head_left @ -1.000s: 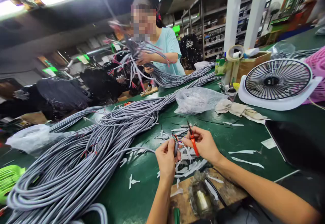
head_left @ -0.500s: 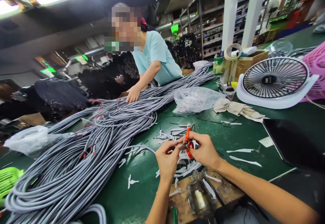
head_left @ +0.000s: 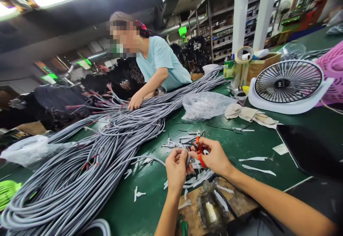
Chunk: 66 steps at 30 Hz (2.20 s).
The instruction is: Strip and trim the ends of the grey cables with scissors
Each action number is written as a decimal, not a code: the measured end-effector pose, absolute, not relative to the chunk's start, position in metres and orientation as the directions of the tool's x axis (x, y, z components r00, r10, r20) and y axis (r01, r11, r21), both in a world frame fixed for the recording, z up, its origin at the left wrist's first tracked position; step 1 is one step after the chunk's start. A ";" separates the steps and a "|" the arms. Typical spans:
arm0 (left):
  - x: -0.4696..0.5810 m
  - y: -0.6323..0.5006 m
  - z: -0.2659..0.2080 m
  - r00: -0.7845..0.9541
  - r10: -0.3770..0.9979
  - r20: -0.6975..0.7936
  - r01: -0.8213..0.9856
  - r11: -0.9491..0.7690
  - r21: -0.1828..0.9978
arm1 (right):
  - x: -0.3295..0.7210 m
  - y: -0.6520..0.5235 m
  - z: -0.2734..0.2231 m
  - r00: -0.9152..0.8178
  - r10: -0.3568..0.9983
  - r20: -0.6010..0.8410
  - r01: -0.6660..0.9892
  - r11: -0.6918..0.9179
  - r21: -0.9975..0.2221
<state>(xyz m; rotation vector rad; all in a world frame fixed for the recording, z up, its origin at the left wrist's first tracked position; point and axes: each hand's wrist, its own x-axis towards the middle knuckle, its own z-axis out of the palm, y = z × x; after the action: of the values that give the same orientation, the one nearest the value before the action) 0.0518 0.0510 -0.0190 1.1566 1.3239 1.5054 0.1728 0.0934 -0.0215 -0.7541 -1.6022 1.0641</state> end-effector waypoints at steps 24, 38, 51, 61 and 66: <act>0.054 0.047 -0.013 -0.147 0.968 0.203 -0.077 -0.216 0.973 | 0.176 0.093 -0.006 -0.239 0.917 0.320 -0.168 0.285 -0.944; 0.056 0.047 -0.010 -0.223 0.959 0.174 -0.083 -0.197 0.977 | 0.175 0.095 -0.007 -0.244 0.919 0.309 -0.142 0.281 -0.949; 0.054 0.046 -0.009 -0.209 0.963 0.169 -0.009 -0.175 0.984 | 0.178 0.092 -0.010 -0.246 0.886 0.394 -0.033 0.398 -0.917; 0.052 0.046 -0.007 -0.202 0.966 0.160 -0.024 -0.168 0.985 | 0.179 0.092 -0.007 -0.274 0.873 0.404 -0.002 0.419 -0.908; 0.050 0.046 -0.006 -0.212 0.967 0.139 -0.037 -0.150 0.988 | 0.179 0.092 -0.007 -0.292 0.876 0.384 -0.045 0.388 -0.921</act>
<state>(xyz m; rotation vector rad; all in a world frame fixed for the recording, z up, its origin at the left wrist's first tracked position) 0.0505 0.0463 -0.0064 1.1688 1.2494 1.4993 0.1790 0.0916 -0.0072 -0.7570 -1.5975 1.0991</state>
